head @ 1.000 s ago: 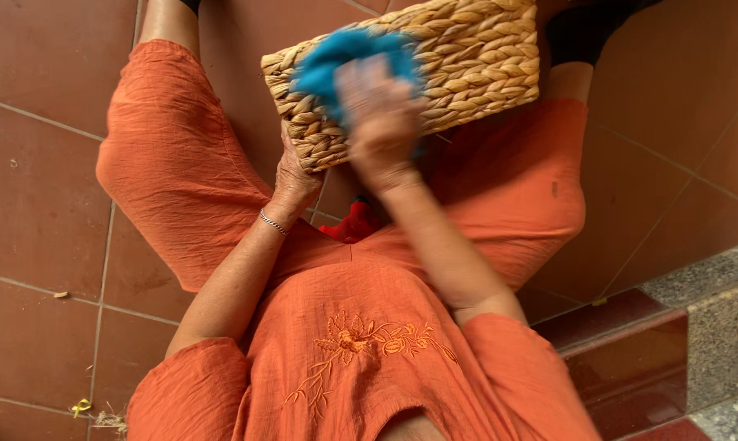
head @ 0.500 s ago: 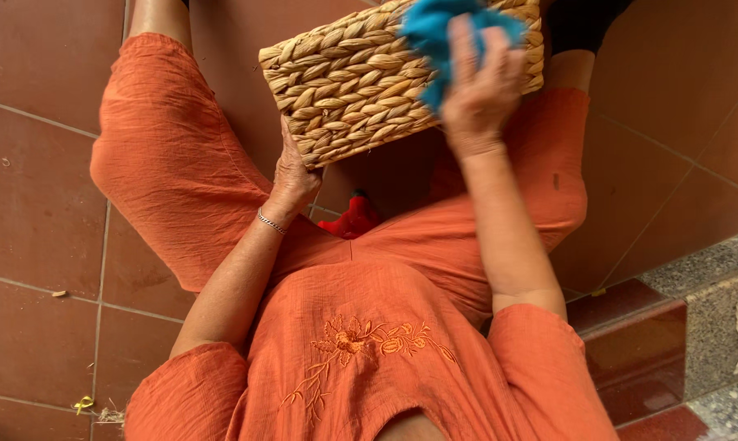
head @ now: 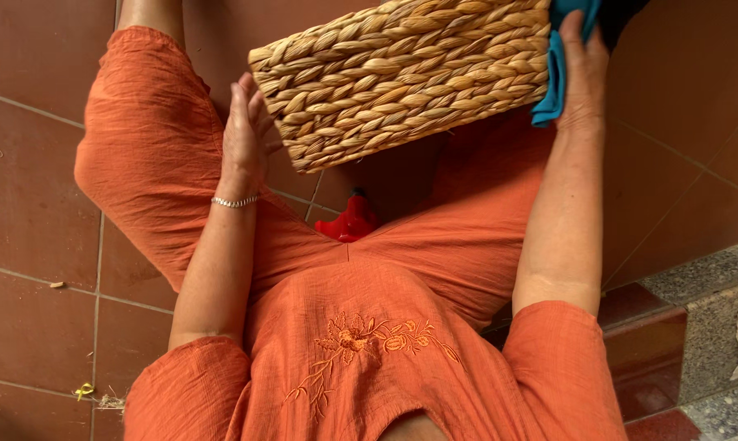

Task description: The person sits on a tiled floor and wipes a rectangular woven basket with a blue cloth. They clean the exterior and interior surfaces, then place the basket on a stack of similar baskets.

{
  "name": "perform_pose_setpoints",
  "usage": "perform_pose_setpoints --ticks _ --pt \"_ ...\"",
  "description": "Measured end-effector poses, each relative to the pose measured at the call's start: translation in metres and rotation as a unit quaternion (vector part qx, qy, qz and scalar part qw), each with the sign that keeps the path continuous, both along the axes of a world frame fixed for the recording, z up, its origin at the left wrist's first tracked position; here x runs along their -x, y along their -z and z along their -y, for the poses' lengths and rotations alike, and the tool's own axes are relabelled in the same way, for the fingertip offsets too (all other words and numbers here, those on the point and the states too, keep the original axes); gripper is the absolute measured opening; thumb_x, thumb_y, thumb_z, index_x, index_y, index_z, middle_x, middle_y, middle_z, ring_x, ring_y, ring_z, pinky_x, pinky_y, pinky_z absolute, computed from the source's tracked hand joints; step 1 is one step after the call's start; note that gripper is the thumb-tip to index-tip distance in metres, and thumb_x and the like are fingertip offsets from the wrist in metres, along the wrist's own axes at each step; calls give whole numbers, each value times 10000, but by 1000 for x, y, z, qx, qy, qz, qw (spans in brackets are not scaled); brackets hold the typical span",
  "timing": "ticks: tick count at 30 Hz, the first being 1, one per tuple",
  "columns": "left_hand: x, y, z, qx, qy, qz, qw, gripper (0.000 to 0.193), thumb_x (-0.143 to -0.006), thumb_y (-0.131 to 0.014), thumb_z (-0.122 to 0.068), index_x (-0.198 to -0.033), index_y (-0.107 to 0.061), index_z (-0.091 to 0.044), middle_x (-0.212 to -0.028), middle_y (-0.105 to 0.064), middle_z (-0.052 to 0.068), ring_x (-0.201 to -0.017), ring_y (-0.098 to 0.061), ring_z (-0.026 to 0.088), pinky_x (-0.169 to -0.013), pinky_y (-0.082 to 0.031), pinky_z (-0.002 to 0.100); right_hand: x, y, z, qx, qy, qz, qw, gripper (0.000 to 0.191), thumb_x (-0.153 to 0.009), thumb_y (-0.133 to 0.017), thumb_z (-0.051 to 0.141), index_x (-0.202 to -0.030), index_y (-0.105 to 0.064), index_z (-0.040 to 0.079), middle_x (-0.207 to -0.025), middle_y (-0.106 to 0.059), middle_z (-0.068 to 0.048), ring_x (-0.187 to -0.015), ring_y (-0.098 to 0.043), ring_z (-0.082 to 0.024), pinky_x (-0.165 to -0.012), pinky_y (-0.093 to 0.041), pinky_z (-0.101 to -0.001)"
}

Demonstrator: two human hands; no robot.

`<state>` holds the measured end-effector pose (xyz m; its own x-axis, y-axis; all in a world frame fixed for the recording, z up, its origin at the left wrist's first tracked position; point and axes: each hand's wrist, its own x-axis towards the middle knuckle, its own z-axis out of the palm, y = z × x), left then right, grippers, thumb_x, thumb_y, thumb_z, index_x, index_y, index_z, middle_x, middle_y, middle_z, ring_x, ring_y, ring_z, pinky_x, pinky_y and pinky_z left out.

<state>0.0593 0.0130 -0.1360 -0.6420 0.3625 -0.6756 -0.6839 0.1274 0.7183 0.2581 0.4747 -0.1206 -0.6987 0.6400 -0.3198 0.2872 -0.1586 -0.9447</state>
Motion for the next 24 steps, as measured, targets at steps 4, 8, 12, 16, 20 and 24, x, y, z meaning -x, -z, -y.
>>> perform_pose_setpoints --ticks 4,8,12,16,20,24 --pt "18 1 -30 -126 -18 0 992 949 -997 -362 -734 -1612 -338 -12 -1575 -500 231 -1466 -534 341 -1167 -469 496 -5 -3 11 -63 19 115 991 547 -1042 -659 466 -1389 -675 44 -1060 -624 -78 -951 -602 -173 -900 -568 -337" --pt "12 -17 -31 -25 1 -48 999 890 -974 -356 -722 -1584 -289 -77 -1535 -477 196 -1425 -536 322 -1111 -479 493 -24 -5 29 -87 16 39 995 563 -1059 -704 440 -1410 -626 7 -1259 -667 -84 -1146 -613 -188 -1050 -515 -349" --pt "-4 -39 -6 -89 -31 -100 990 765 -1025 -435 -644 -1553 -312 -104 -1564 -441 174 -1455 -469 308 -1161 -444 497 -63 6 49 -59 54 -110 991 692 -1110 -717 400 -1575 -406 -7 -1560 -536 -115 -1437 -536 -243 -1264 -420 -373" --pt "-7 -35 15 -109 -66 -145 981 680 -1031 -630 -464 -1495 -415 -16 -1523 -455 178 -1466 -444 299 -1275 -410 481 -91 19 48 132 60 -130 981 798 -1036 -690 462 -1590 -356 -6 -1573 -494 -121 -1426 -538 -245 -1250 -454 -374" --pt "-17 -6 12 -52 -55 -133 988 737 -946 -797 -338 -1484 -400 -26 -1450 -481 186 -1385 -494 286 -1267 -395 440 -89 32 44 40 38 60 997 732 -1043 -692 512 -1466 -559 -70 -1410 -604 -133 -1275 -576 -237 -1140 -485 -361" --pt "-43 17 2 34 -83 -79 993 894 -869 -791 -447 -1504 -306 -45 -1433 -473 212 -1332 -515 281 -1159 -471 430 -79 40 58 -46 17 120 992 676 -986 -721 495 -1415 -579 -7 -1363 -657 -81 -1262 -599 -217 -1105 -468 -330"
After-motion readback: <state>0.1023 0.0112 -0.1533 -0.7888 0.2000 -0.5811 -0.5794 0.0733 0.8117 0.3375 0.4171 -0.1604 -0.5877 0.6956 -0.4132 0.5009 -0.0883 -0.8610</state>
